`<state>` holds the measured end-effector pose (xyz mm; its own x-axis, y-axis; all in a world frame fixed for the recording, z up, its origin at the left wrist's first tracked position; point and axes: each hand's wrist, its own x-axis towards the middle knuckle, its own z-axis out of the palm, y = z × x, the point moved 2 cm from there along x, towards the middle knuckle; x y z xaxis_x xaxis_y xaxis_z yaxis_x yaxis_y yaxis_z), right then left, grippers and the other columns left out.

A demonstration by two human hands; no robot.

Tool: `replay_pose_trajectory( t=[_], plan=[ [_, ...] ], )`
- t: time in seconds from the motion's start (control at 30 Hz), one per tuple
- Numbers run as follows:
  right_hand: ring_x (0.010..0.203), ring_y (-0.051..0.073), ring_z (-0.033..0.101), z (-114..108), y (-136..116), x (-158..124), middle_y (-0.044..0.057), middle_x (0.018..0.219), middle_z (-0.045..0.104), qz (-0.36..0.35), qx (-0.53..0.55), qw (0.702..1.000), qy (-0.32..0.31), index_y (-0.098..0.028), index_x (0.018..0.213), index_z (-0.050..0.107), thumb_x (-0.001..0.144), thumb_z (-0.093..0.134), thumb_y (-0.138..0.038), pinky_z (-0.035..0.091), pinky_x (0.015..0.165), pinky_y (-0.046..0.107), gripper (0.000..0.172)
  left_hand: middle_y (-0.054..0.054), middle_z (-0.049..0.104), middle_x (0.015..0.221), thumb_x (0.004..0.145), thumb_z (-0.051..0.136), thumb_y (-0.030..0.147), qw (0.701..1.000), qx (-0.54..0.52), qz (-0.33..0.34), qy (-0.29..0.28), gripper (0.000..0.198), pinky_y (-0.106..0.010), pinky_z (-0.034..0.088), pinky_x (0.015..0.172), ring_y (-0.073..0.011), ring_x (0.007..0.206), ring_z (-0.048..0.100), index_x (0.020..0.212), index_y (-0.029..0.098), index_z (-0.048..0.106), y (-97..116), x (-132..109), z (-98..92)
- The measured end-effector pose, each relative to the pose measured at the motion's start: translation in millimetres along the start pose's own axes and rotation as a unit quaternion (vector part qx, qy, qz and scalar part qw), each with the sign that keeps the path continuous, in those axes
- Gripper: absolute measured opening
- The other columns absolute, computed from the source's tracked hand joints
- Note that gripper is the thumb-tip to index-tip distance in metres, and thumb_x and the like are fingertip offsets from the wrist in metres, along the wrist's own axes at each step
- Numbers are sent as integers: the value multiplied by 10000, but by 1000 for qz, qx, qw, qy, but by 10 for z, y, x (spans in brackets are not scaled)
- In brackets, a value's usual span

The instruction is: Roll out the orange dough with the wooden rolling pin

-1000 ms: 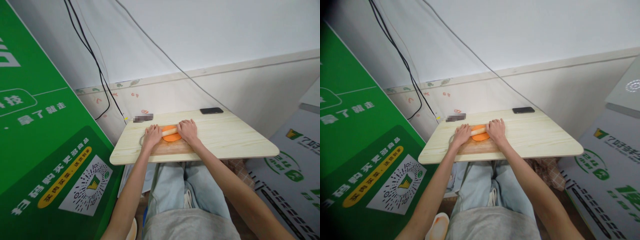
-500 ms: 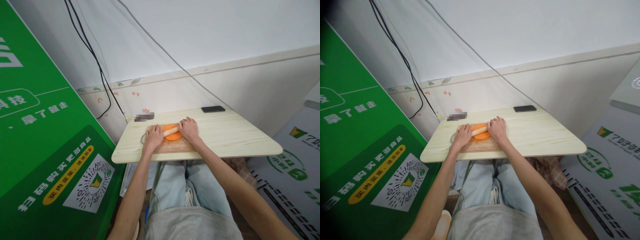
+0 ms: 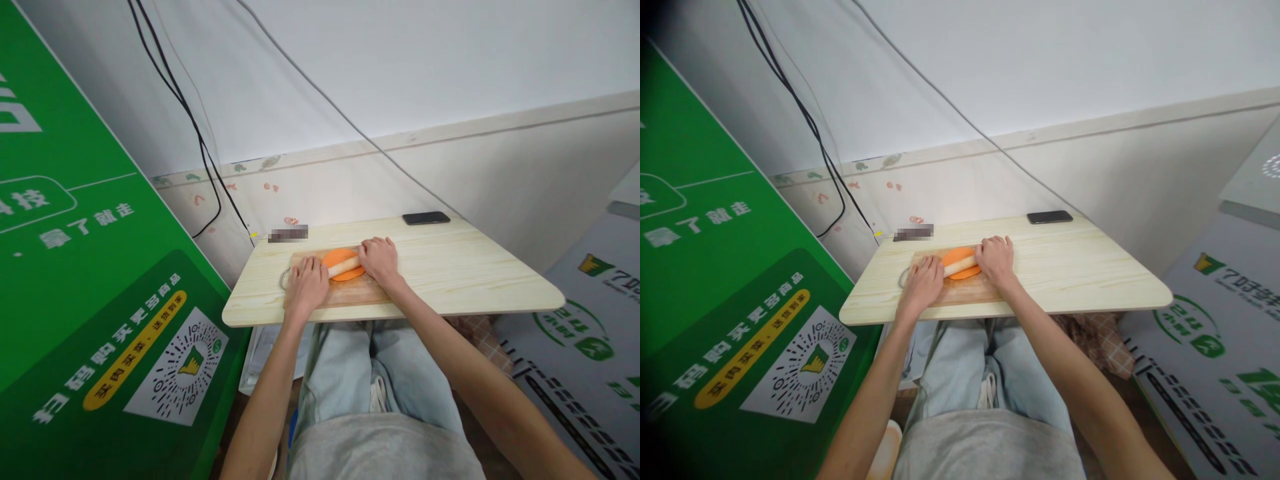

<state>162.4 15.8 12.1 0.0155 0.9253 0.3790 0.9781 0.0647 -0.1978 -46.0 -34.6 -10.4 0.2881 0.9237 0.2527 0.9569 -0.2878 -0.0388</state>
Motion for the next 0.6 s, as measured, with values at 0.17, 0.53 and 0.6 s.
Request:
replay_pose_trajectory(
  t=[0.17, 0.53, 0.6],
  plan=[
    [1240, 289, 736, -4, -8, 6, 188, 1277, 848, 7, -1, 1000, -8, -137, 1164, 869, 1098, 438, -219, 351, 1228, 436, 443, -205, 633, 1594, 1201, 271, 280, 998, -38, -39, 1, 467, -577, 416, 1280, -340, 1573, 482, 1456, 157, 643, -19, 67, 26],
    [1263, 298, 716, -39, -33, -19, 186, 1255, 852, -4, -8, 1000, -1, -130, 1135, 879, 1113, 421, -224, 383, 1187, 426, 468, -173, 658, 1532, 1200, 275, 311, 996, -44, -70, -21, 458, -635, 451, 1253, -343, 1499, 537, 1408, 214, 671, -116, 294, 25],
    [1268, 296, 714, -28, -28, -23, 183, 1264, 850, -6, -9, 1000, 2, -129, 1145, 878, 1118, 421, -232, 384, 1186, 420, 469, -187, 644, 1553, 1203, 283, 310, 997, -43, -63, -11, 453, -655, 430, 1265, -345, 1496, 539, 1443, 205, 652, -88, 216, 20]
  ],
)
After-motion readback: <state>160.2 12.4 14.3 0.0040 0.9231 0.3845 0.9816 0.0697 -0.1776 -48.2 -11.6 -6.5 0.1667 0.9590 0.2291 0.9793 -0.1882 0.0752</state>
